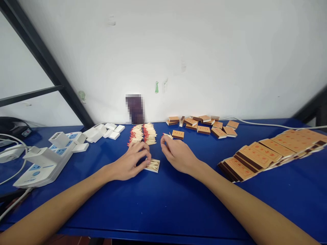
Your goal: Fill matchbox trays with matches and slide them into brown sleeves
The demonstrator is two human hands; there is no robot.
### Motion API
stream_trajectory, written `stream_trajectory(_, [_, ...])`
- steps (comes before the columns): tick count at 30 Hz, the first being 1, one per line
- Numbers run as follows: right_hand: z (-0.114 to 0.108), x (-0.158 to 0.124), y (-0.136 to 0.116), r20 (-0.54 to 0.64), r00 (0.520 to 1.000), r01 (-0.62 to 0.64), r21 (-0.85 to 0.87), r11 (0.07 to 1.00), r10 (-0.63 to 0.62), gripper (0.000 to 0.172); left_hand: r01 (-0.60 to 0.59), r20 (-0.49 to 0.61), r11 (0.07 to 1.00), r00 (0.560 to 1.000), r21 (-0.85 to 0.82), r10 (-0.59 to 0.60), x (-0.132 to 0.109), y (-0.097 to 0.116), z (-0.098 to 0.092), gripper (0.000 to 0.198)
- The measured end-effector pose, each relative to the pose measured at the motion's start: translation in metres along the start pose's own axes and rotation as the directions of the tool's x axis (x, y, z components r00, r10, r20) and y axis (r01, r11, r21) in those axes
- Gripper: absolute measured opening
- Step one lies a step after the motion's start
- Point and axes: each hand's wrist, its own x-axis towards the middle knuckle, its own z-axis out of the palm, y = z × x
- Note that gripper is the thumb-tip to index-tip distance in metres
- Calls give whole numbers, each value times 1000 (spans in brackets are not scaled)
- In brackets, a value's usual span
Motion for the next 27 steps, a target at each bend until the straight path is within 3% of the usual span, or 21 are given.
stream_trajectory(3, [5, 2, 10, 31, 999, -22, -60, 998, 24, 13, 37, -16, 999, 999, 11, -36, 1, -1, 3, 13])
stream_trajectory(6, [8, 5, 18, 50, 995, -80, -190, 979, 91, 13, 167, -150, 984, 976, 65, -156, 5, -14, 5, 13])
stream_trajectory(9, [9, 10, 23, 56, 987, -125, -286, 950, 147, 15, 245, -237, 948, 952, 202, -195, 7, -30, 7, 13])
stream_trajectory(18, [14, 13, 26, 55, 980, -156, -390, 907, 193, 22, 211, -157, 917, 974, 338, -166, 9, -36, 11, 17])
stream_trajectory(27, [15, 15, 28, 98, 993, -25, -376, 926, 67, 24, 221, -134, 905, 974, 364, -184, 11, -35, 13, 18])
